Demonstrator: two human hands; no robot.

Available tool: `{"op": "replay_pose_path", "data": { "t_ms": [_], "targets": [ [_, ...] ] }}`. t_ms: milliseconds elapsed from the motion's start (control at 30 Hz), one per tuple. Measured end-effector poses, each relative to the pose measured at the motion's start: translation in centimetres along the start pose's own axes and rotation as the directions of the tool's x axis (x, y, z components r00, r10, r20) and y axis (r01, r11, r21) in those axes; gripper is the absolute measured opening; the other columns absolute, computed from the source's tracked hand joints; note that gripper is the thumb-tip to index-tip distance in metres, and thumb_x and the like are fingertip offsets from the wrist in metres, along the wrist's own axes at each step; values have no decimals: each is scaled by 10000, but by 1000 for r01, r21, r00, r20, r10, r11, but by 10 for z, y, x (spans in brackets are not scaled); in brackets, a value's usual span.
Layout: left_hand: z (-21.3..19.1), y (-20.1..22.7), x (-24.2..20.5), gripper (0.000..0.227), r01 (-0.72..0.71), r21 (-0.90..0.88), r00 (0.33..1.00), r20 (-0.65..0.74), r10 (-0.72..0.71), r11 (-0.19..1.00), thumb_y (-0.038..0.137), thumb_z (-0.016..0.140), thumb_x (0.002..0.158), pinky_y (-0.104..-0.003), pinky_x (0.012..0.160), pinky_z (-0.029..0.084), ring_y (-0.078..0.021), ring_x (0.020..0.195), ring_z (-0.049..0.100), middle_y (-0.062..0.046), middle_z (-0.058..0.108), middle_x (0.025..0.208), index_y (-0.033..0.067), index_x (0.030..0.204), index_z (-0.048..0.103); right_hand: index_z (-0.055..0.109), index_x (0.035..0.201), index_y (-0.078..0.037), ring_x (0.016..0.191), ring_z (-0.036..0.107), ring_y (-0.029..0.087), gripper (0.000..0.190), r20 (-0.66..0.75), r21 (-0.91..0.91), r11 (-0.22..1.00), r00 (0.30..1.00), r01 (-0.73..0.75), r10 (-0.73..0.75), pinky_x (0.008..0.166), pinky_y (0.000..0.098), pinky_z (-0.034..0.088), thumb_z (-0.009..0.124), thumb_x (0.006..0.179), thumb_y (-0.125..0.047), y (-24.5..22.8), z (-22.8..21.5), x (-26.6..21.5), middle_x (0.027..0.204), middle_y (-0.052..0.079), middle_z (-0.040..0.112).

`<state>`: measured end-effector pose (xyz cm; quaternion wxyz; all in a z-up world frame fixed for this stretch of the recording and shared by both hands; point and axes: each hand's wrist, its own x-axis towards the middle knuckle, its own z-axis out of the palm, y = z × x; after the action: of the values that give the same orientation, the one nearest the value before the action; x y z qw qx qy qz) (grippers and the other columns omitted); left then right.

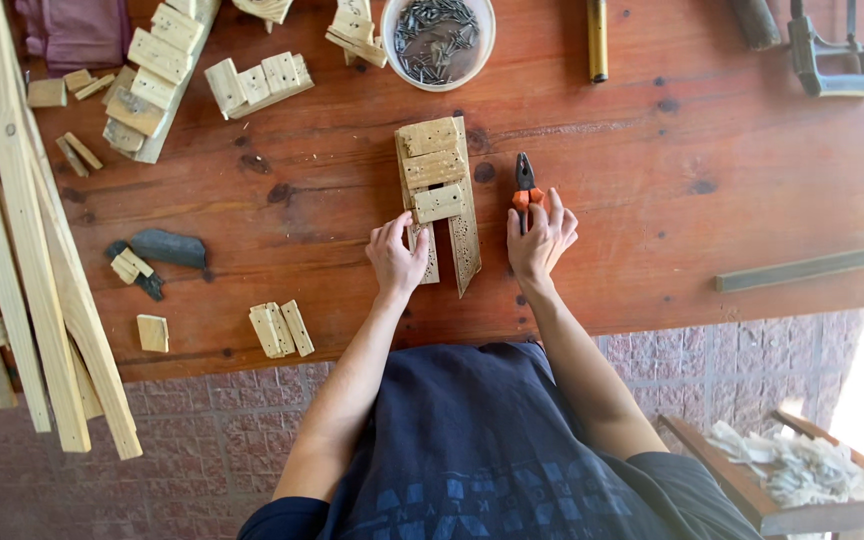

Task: The person uses pliers to pull nails out of small wooden blocks arranged on a workbench. They repeatedly grip each nail with the pliers, extract it, and place the nail into a nearby container, continuing this process across multiple blocks.

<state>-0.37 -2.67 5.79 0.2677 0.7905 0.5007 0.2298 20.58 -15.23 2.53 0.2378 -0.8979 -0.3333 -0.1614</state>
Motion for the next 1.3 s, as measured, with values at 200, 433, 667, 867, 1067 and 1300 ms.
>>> {"op": "replay_pose_path", "data": {
  "t_ms": [200,433,667,867,1067,1300],
  "targets": [
    [11,5,-5,431,115,-106,993,45,-111,988,375,732,879,-485,857,468,-269,1016,634,-65,736,1153,170,1256,697,762,1019,-212,746,662,198,263,257,472,881,960,-23,-112,665,339,545,821,763,-216,-25,32,4,899,-39,697],
    [19,13,-10,527,217,-191,973,114,-198,957,433,758,848,-482,833,503,-311,977,661,-144,734,1204,119,1266,695,771,1093,-129,801,717,332,298,559,415,904,812,-98,-168,673,459,597,730,816,-232,-58,18,8,985,88,603],
    [-9,12,-45,638,463,-622,844,92,-528,631,345,774,915,-312,766,547,-187,904,657,-161,621,1265,76,1453,558,802,980,-174,652,673,138,178,660,586,725,732,-361,-169,583,288,541,803,823,-260,-86,4,13,873,28,727],
    [-27,-45,-112,461,470,-815,644,54,-763,338,287,736,969,-302,774,537,-176,913,665,-156,677,1175,31,1344,657,783,1052,-118,738,668,95,190,798,599,642,427,-479,-426,648,247,544,797,879,-197,-148,2,-23,905,36,763],
    [-54,-103,-180,392,458,-858,393,-40,-919,233,257,746,926,-224,590,494,-130,749,716,-111,759,1068,28,1244,720,794,1106,-253,843,717,102,268,802,596,756,159,-270,-575,722,272,586,805,838,-255,-211,0,-80,1003,-33,776],
    [-121,-129,-198,522,374,-918,313,-7,-950,130,293,752,904,-173,521,437,-97,692,703,-89,773,1032,-11,1312,637,808,1106,-248,736,670,108,327,709,705,692,119,-155,-695,660,270,572,807,780,-221,-273,32,-134,939,-12,758]
  ]
}}
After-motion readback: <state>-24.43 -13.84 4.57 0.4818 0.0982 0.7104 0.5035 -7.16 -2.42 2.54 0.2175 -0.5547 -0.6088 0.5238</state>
